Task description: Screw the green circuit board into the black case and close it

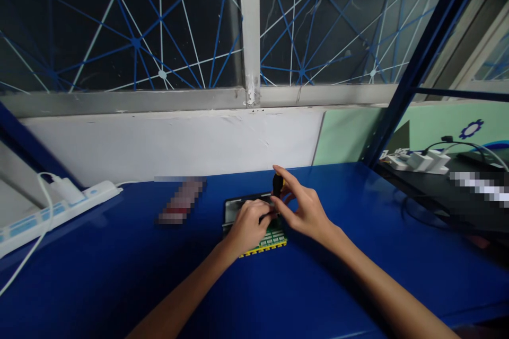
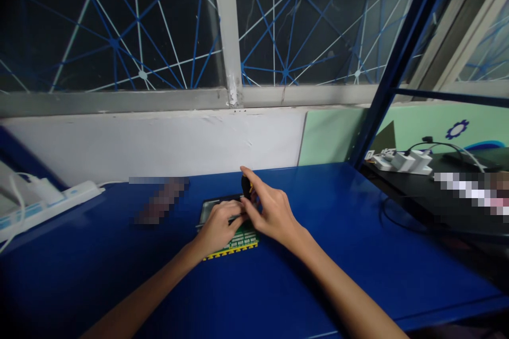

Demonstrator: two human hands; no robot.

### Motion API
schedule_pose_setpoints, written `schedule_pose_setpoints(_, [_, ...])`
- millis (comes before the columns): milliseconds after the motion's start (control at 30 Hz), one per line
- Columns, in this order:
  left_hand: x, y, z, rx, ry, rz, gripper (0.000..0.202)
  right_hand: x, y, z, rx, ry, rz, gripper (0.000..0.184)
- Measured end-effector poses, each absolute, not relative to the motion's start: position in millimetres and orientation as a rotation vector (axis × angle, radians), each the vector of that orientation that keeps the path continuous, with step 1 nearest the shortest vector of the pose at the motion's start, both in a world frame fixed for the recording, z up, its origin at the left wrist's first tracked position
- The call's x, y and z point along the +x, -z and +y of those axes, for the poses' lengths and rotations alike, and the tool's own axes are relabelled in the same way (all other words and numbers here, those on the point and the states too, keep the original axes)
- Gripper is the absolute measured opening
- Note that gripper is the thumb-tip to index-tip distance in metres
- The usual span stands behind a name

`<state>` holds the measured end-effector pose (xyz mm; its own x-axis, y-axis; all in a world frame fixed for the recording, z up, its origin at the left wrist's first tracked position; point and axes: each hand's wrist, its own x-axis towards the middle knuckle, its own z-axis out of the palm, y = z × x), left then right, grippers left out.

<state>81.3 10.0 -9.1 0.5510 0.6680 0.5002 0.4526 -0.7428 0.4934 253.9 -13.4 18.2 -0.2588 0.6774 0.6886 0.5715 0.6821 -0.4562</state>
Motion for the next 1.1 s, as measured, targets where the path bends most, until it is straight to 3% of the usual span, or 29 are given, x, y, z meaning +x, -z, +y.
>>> schedule_pose_setpoints(467, [82,8,8,2.51,-0.961,0.939,0.023,254,-14,-11,-1.031,0.021,-1.883,0.057])
schedule_pose_setpoints(767, [81,10,9,2.495,-0.972,0.953,0.02,251,-12,-10,-1.01,-0.181,-1.898,0.065])
schedule_pose_setpoints(1100, [81,11,11,2.48,-1.003,0.921,0.018,252,-8,-8,-1.112,-0.075,-1.863,0.063])
